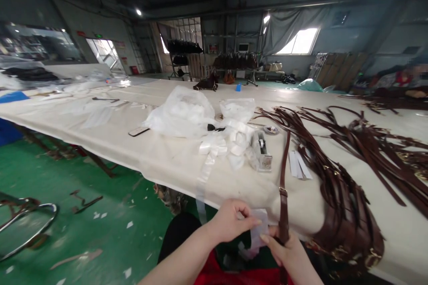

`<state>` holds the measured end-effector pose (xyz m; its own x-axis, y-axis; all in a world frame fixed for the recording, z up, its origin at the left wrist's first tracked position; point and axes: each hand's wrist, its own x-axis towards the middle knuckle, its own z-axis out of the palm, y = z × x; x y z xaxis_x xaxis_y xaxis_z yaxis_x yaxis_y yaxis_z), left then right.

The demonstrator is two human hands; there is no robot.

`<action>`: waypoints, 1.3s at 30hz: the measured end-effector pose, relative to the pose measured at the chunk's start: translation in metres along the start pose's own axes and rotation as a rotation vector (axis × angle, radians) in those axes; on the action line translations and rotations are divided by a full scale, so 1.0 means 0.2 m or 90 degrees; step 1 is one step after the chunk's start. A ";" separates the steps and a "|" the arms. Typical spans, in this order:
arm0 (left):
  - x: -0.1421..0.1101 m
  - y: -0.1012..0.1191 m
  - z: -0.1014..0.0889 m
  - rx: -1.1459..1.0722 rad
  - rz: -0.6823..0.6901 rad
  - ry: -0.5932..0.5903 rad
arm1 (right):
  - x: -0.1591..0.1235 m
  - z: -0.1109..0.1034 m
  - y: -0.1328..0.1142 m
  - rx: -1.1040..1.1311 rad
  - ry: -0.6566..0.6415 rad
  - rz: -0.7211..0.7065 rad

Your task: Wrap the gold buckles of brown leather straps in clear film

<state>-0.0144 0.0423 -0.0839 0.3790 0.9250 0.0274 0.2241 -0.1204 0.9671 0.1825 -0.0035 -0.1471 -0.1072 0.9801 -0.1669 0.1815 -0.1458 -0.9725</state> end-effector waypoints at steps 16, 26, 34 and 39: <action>-0.02 0.02 0.06 0.015 -0.024 -0.032 | -0.03 -0.07 -0.15 -0.082 0.030 -0.087; -0.06 0.01 0.08 0.005 0.043 -0.212 | -0.07 -0.07 -0.18 -0.162 0.081 -0.194; -0.09 0.00 0.09 0.008 -0.009 -0.225 | -0.09 -0.05 -0.15 -0.108 0.120 -0.164; -0.09 0.01 0.06 0.033 -0.001 -0.230 | -0.10 -0.05 -0.18 -0.090 0.104 -0.127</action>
<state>-0.0111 0.0209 -0.0852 0.6687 0.7398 -0.0744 0.2671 -0.1457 0.9526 0.1887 -0.0154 -0.1067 0.0030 0.9979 0.0644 0.3090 0.0603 -0.9492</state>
